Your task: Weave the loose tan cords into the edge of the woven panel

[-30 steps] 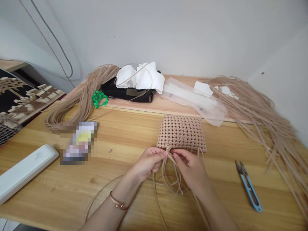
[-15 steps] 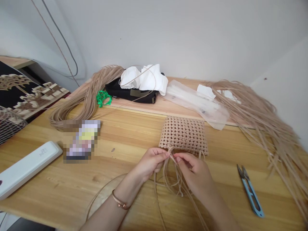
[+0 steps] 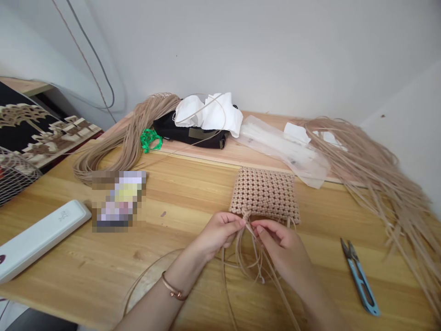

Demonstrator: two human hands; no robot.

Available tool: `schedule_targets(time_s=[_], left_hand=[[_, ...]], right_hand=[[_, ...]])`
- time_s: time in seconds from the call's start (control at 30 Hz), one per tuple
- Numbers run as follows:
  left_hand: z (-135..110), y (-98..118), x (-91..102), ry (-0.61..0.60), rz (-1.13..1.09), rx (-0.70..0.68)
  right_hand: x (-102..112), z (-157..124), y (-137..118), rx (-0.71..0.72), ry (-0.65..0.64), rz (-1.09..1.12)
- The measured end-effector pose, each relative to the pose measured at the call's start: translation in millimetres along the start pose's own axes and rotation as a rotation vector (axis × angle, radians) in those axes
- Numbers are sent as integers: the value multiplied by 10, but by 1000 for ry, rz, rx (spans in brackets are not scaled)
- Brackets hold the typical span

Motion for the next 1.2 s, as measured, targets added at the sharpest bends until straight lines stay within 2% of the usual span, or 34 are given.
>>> schedule_targets(time_s=[0.27,0.73,0.9,1.2], left_hand=[[-9,21,-22,7,37,-19],[2,5,-14,30,29,11],[-4,14,-27,23,100,-24],[-33,49,-66,65,129,-64]], right_hand=[[-66,-26,43,-85,-50,113],[-40,42,46,-47,25,-5],[-43,46,57,-25,34,-24],[-39,24,70,-30,17,38]])
Point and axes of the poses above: each hand's wrist, its own z-axis towards the middle knuckle, its own x-axis out of the back of the hand, y = z × x, the point moved 6 cm from there along z, towards the middle knuckle, and after that the axes turned 15 degrees about y, right-handed, at the moved point
